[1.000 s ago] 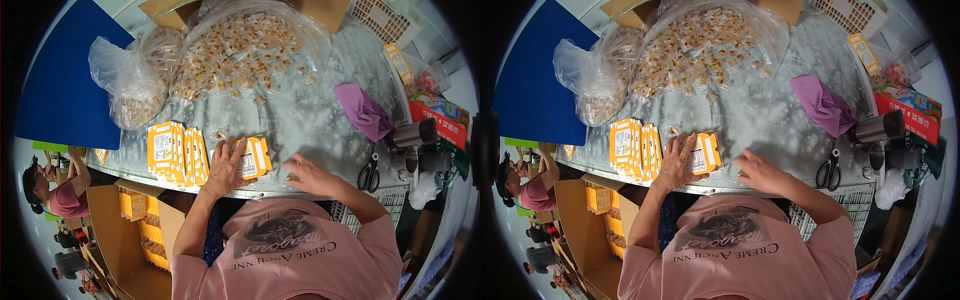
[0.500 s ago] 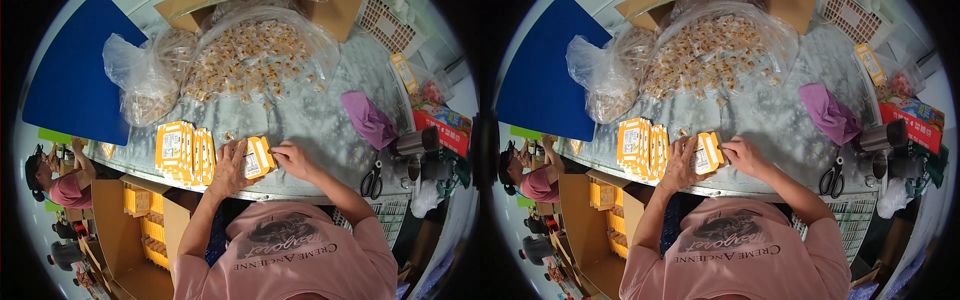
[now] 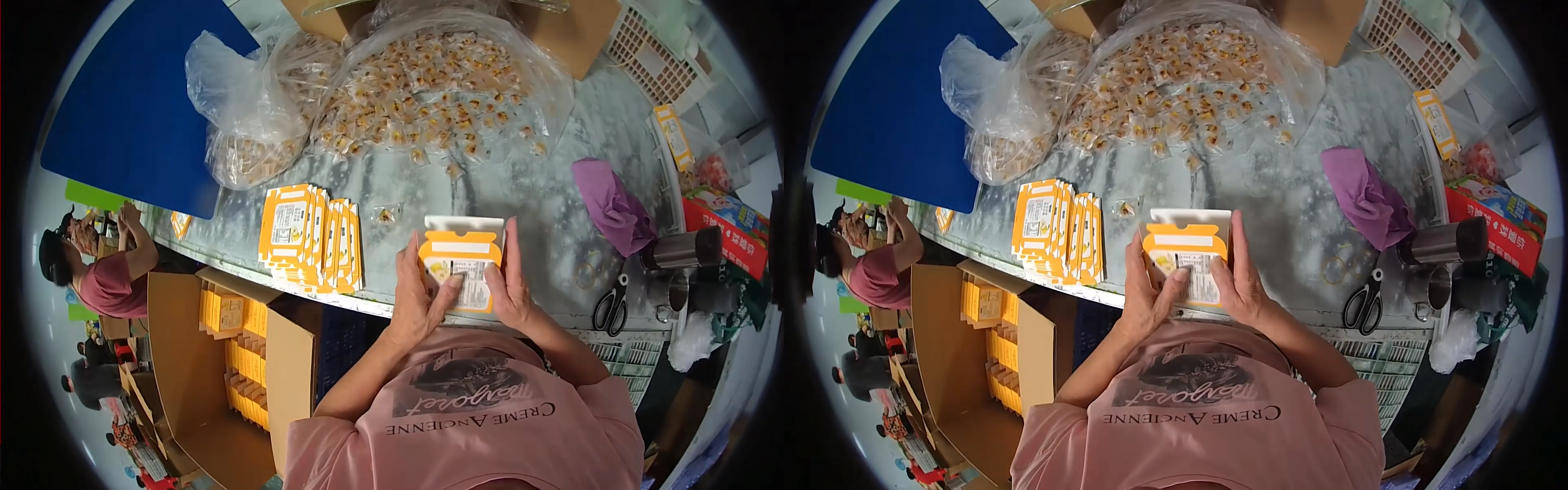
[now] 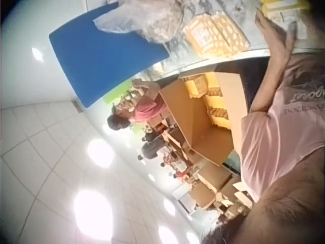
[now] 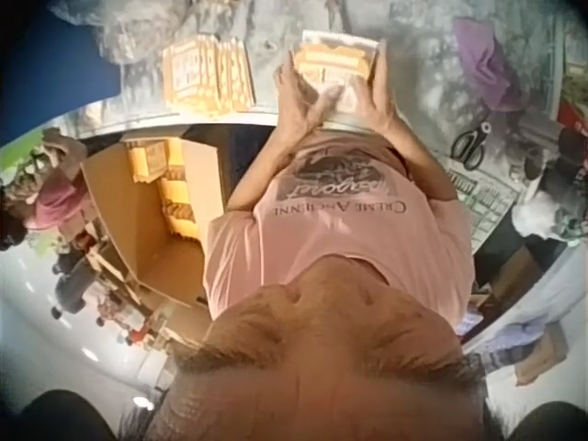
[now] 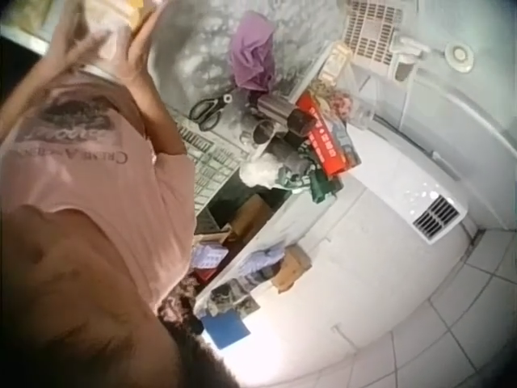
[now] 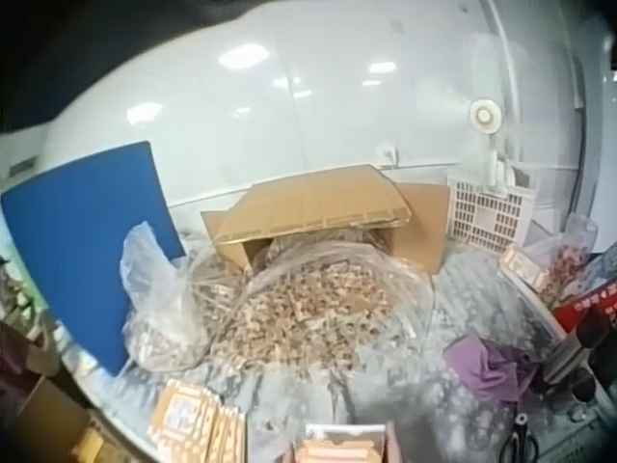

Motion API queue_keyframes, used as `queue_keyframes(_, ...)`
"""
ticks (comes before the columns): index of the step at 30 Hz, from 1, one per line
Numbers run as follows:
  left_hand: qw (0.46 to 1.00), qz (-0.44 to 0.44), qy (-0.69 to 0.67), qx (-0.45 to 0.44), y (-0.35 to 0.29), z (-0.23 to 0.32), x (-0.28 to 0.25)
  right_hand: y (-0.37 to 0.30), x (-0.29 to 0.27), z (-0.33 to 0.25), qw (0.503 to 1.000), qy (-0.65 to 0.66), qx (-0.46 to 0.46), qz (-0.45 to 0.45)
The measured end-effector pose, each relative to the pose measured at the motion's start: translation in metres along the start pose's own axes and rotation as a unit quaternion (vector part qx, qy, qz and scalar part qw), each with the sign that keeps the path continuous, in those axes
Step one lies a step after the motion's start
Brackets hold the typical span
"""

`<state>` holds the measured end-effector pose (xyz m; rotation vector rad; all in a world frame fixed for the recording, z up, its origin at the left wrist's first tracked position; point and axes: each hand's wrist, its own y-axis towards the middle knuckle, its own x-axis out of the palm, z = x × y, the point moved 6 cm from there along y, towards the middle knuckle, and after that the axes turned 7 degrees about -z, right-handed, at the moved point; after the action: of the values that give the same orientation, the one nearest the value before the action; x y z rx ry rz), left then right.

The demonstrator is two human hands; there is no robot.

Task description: Packing individually wrapped items into small boxes and stacking the boxes into a larger carton.

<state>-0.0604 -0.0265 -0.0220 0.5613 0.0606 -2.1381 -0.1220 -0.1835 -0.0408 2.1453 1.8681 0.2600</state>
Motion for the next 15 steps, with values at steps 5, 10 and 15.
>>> queue_keyframes(5, 0.996, 0.015, -0.070, -0.047, -0.023, -0.018, 0.006, -0.022, 0.013, 0.021, 0.995, 0.013, 0.099, 0.018)
queue_keyframes(10, 0.999, 0.002, 0.015, -0.048, -0.039, -0.033, 0.002, -0.034, 0.014, 0.029, 0.985, 0.061, 0.159, 0.009)
queue_keyframes(15, 0.987, 0.039, -0.081, -0.130, -0.036, -0.038, 0.003, -0.033, 0.009, 0.025, 0.966, -0.125, 0.218, -0.061)
